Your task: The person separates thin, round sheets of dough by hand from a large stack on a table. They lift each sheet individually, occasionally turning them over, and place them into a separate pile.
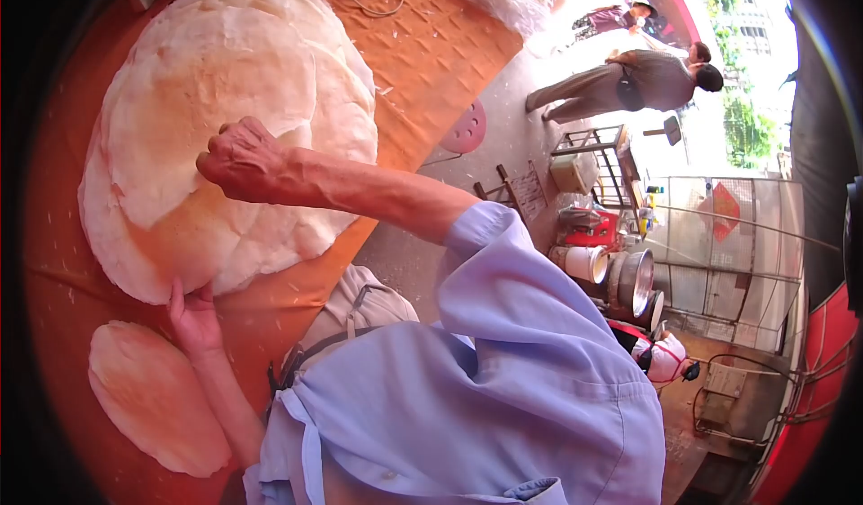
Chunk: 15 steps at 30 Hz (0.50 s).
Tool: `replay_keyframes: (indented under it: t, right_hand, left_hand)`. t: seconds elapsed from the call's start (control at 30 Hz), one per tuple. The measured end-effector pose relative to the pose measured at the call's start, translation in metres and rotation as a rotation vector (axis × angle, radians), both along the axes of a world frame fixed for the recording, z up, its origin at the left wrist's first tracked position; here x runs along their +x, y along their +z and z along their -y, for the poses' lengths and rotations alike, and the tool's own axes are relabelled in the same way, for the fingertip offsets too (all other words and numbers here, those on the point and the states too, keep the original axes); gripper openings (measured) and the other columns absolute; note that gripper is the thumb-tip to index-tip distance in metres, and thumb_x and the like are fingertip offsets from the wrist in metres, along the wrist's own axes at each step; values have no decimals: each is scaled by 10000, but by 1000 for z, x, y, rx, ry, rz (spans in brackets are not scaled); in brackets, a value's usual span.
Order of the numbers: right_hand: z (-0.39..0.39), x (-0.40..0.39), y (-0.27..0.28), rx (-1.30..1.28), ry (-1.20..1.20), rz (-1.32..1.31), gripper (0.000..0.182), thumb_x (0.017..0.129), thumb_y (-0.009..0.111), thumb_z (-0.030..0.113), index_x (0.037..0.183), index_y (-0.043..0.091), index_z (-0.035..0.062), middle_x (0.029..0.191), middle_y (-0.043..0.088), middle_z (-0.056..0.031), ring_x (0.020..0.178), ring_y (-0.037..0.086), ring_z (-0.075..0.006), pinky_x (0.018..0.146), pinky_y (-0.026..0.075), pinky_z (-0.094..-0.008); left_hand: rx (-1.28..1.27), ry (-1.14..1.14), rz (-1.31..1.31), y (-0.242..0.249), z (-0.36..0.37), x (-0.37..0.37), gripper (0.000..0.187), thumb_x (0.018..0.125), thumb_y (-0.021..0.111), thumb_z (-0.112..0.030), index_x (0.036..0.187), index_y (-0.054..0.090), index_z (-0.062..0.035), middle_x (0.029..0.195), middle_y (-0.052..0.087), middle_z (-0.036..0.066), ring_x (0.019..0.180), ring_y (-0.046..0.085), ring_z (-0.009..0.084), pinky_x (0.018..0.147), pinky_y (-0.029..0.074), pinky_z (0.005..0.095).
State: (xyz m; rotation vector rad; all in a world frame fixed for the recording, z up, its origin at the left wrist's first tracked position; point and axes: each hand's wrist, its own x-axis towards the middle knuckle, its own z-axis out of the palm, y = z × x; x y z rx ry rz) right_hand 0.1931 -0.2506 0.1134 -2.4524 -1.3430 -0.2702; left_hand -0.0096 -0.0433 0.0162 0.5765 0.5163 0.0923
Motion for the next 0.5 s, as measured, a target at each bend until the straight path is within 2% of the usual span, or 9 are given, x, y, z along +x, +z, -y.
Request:
replay_keyframes:
  t: [0.07,0.17,0.23,0.3,0.33,0.4,0.43,0.47,0.5]
  right_hand:
    - [-3,0,48,16,0,58,146,638,661,139,645,535,67,635,553,-92,709,601,-272,565,446,-373]
    - [-23,-32,50,105,-3,152,128,647,657,131,658,548,65,654,557,-81,721,589,-252,569,451,-378]
    - [-21,-50,13,43,103,-13,76,676,627,110,674,567,64,671,570,-75,747,597,-253,588,462,-362]
    - [-15,-46,-26,18,94,-136,42,680,611,82,689,574,65,675,591,-97,702,617,-288,556,469,-386]
    - [-18,-33,-18,4,82,-153,30,681,598,69,695,573,61,674,598,-109,677,621,-308,545,472,-411]
    - [-19,2,25,57,78,-106,83,686,574,46,754,620,61,680,625,-134,621,627,-338,540,489,-454]
    - [-22,18,50,160,84,-18,158,713,580,51,837,670,88,727,656,-127,644,644,-315,543,494,-435]
    - [-25,27,92,80,39,0,201,744,588,68,912,691,110,766,675,-122,636,650,-289,554,501,-407]
    - [-24,32,124,96,54,96,171,731,586,57,885,653,90,743,649,-121,661,634,-300,578,496,-413]
  left_hand:
    - [-18,-4,0,0,1,-2,427,959,553,-152,1358,448,-40,1327,537,121,1187,548,263,965,514,411]
    - [-44,-4,35,7,5,3,432,964,543,-166,1363,438,-35,1318,542,128,1179,555,280,980,501,434]
    - [-92,-21,92,8,5,2,435,967,537,-185,1362,436,-34,1309,549,131,1168,563,290,982,498,445]
    - [-68,-12,14,-2,2,-2,431,971,526,-221,1351,445,-32,1305,551,132,1163,567,290,978,498,443]
    - [-34,-6,-33,-1,5,-3,426,972,520,-244,1337,457,-33,1300,555,131,1156,573,284,961,508,441]
    - [-95,-38,30,7,9,0,412,985,497,-243,1346,447,-50,1320,545,124,1170,564,276,952,511,443]
    - [-97,-4,16,16,15,2,442,985,504,-214,1395,396,-89,1377,494,110,1236,512,277,976,495,465]
    - [20,39,-77,37,27,11,435,993,480,-259,1383,398,-84,1345,526,107,1218,529,274,978,488,459]
    - [5,39,-53,40,28,11,426,992,478,-283,1369,419,-94,1335,533,98,1212,531,267,965,487,451]
